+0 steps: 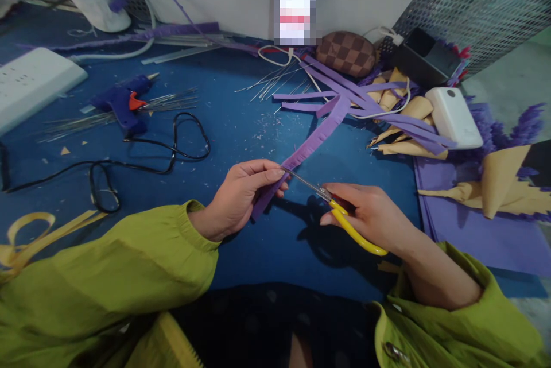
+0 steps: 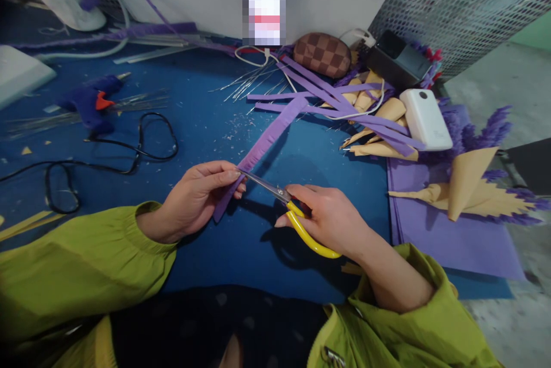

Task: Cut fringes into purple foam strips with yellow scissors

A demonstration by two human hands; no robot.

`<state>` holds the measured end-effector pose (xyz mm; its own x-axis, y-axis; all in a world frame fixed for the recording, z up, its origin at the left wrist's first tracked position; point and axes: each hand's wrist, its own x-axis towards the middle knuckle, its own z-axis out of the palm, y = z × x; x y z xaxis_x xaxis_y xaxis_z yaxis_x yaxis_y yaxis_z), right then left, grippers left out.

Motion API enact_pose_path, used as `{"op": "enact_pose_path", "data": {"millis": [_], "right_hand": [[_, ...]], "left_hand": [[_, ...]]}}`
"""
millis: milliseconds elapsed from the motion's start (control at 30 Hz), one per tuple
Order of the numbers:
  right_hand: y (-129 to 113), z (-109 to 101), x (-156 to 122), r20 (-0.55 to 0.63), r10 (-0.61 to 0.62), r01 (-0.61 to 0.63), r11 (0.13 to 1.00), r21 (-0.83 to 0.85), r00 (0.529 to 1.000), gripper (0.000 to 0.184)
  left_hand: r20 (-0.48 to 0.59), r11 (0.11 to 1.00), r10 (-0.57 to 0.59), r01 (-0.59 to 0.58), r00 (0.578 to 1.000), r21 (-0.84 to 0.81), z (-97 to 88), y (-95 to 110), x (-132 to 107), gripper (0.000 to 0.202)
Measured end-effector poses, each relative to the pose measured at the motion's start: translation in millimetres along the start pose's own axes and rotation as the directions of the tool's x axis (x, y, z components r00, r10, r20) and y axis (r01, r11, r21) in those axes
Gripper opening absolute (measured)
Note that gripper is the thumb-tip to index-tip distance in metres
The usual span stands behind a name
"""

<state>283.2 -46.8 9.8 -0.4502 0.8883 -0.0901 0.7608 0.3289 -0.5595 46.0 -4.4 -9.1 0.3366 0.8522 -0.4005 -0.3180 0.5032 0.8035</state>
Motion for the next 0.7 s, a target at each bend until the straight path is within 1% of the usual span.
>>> {"op": "enact_pose_path", "data": {"millis": [67,167,367,500,700], "right_hand": [[0.0,-0.3,0.0,0.010,0.008,-0.008,1.000,0.015,1.000,0.047],[0.0,-0.6,0.2,0.014,0.006,-0.006,1.000,0.017,1.000,0.045],[1.0,0.5,0.2,-0.030,-0.003,0.003,1.000,0.001,1.000,0.047],[1.8,2.5,0.2,-0.068,0.002,-0.006,0.998,-0.057,0.998,0.050],[-0.9,2.3,1.9,-0.100,-0.024,0.014,0.995,-0.097,0.995,0.053]], "left_hand": [[0.001,1.000,-0.007,0.007,1.000,-0.010,0.2,0.3,0.1,0.009],[-0.001,1.000,0.016,-0.016,1.000,-0.003,0.9,0.0,-0.7,0.010],[-0.046,0.998,0.038,-0.036,0.998,0.056,2.6,-2.1,-1.8,0.014],[-0.064,0.997,0.061,-0.057,0.996,0.060,2.6,-3.5,-1.1,0.013],[-0.041,0.997,0.069,-0.068,0.997,0.020,1.9,-4.2,-0.5,0.012]]}}
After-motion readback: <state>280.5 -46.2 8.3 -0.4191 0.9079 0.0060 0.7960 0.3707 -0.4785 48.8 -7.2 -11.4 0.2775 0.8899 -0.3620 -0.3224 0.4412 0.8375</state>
